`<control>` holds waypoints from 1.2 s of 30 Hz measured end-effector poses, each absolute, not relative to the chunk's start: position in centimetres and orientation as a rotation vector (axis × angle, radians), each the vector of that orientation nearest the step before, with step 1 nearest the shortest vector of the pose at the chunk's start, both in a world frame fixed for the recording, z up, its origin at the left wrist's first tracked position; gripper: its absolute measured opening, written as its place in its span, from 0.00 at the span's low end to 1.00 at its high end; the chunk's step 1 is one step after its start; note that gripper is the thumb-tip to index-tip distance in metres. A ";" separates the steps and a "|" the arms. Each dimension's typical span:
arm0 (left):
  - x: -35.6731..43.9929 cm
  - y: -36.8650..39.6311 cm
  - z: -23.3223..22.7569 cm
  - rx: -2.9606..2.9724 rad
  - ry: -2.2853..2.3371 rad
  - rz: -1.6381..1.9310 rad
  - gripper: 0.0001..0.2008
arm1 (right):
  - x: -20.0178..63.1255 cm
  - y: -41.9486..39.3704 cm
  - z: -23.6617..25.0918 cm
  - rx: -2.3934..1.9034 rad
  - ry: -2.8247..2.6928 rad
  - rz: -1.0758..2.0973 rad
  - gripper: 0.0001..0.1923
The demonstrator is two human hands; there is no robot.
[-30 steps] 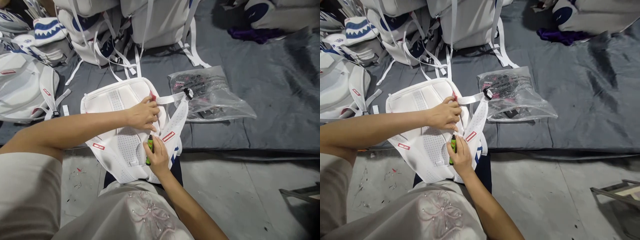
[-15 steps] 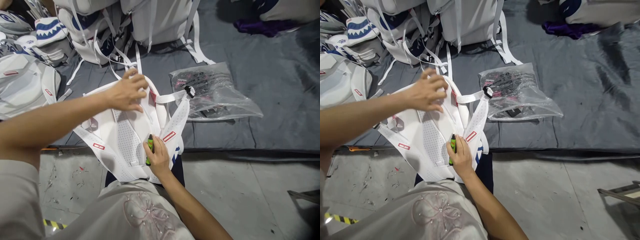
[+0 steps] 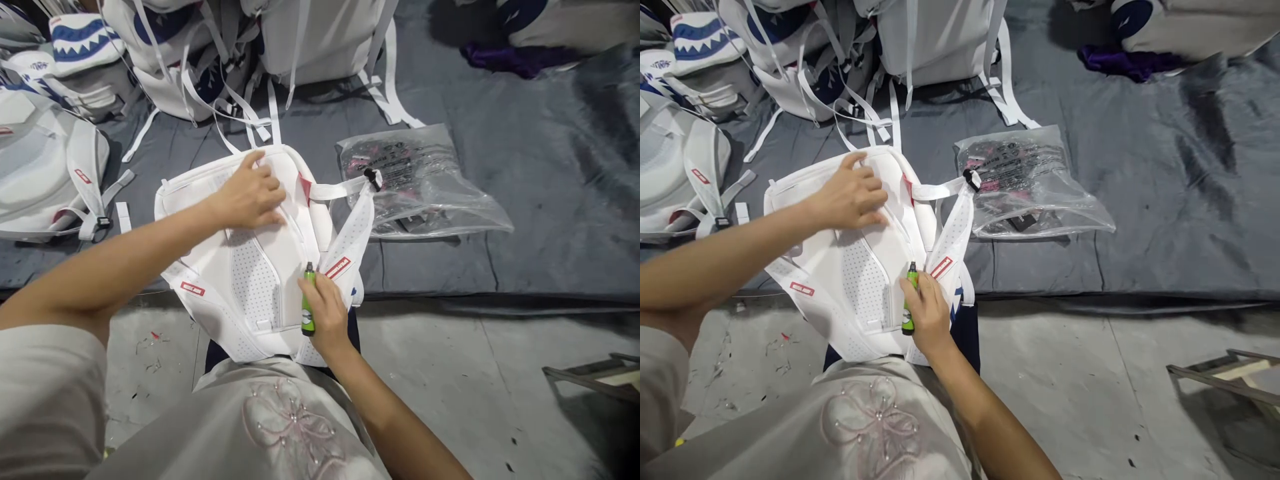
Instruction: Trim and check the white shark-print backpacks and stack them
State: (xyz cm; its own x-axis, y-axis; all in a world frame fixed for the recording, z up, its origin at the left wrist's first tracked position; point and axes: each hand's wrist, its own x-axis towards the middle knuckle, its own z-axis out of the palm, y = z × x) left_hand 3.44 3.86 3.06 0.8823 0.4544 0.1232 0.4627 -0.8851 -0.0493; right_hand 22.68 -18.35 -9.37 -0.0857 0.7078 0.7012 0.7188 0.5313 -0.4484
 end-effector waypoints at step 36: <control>4.5 -5.2 -7.1 -2.799 -0.887 -1.045 0.06 | 22.4 -11.3 -4.7 -1.597 -1.470 0.123 0.20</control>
State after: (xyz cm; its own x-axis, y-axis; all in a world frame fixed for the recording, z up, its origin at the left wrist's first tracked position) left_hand 4.46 -5.17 -7.09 0.6131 0.5027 0.6094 0.5194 -0.8377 0.1685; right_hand 22.38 -11.32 -4.73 0.2784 0.8250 0.4918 0.7317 0.1496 -0.6650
